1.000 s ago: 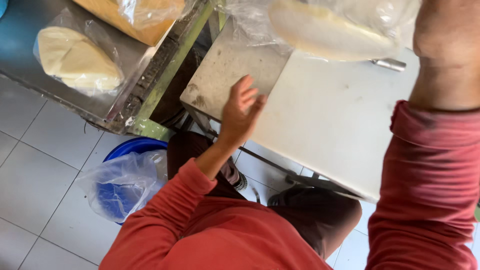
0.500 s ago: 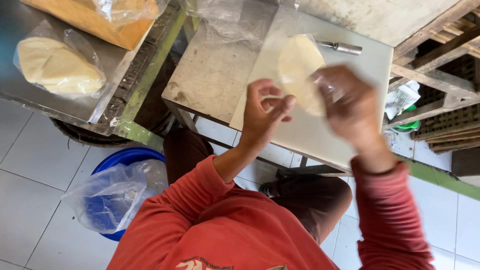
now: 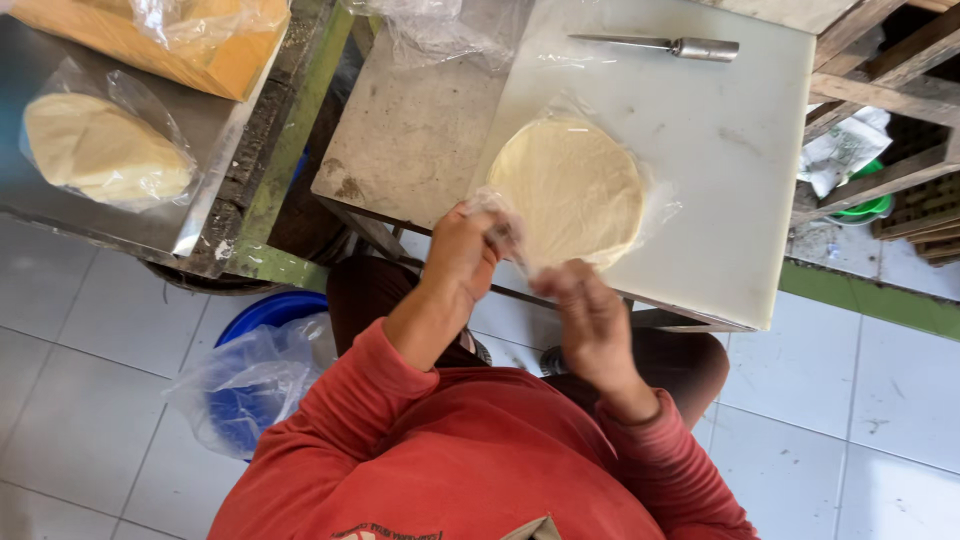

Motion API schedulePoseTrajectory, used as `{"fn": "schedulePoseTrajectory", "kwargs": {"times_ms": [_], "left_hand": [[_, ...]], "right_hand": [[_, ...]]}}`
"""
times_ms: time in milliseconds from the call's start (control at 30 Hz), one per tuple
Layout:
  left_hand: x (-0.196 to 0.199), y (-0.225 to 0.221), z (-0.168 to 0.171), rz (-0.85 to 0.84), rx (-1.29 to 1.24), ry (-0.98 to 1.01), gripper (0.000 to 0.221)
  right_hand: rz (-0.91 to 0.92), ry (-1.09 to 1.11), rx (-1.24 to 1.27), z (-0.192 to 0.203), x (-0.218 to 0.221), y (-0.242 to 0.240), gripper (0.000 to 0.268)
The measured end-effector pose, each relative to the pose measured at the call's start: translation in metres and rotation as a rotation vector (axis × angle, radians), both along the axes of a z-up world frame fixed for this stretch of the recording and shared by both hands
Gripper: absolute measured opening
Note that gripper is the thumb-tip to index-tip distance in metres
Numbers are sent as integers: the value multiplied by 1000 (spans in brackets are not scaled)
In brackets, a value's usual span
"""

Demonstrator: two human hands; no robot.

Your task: The person separates thin circular wrappers by hand, peeling them apart one at a time and placing them in stacks on a white surface.

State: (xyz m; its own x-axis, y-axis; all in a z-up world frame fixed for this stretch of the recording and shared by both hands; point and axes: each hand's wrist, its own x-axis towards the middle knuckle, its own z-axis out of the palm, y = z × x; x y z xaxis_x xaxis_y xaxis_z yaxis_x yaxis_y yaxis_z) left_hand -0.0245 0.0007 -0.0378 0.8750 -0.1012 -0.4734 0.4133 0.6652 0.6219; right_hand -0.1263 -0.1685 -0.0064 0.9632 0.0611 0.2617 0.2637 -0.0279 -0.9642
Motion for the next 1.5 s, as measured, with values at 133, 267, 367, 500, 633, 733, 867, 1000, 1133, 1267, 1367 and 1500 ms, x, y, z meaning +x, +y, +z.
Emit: {"fn": "schedulePoseTrajectory", "kwargs": {"times_ms": [133,267,367,500,633,733,867,1000,1133,1267,1367,1500], "left_hand": [[11,21,13,62,-271,-95,25],[15,4,52,69,-54,-193,27],[18,-25,90,-2,81,-235,31],[25,-63,130,-207,123,-546,41],[49,-107,158,-269,333,-938,53],[29,-145,155,-236,669,-1188,44],[-34,-167,125,-564,566,-1049,22],[-76,-161,96,-391,669,-1205,17],[-85,-135,84,-238,761,-1368,14],[-70,-107,84,-253,796,-1441,36],[-55,-95,86,-238,1006,-1483,81],[-32,-80,84,-346,1320,-1478,55]], "right_hand": [[-90,160,620,5,10,-16,20],[-431,-88,-42,51,-3,-20,24],[-278,-173,-201,98,-18,-20,19],[29,134,31,122,21,-28,32],[201,328,488,98,52,-59,37],[149,174,555,58,73,-77,38],[-40,-48,431,6,106,-93,41],[-154,-144,244,-28,113,-107,44],[-251,-242,84,-31,109,-110,47],[-313,-387,-92,-7,119,-104,51],[-212,-508,-142,6,122,-106,67],[-184,-268,128,2,146,-124,58]]}}
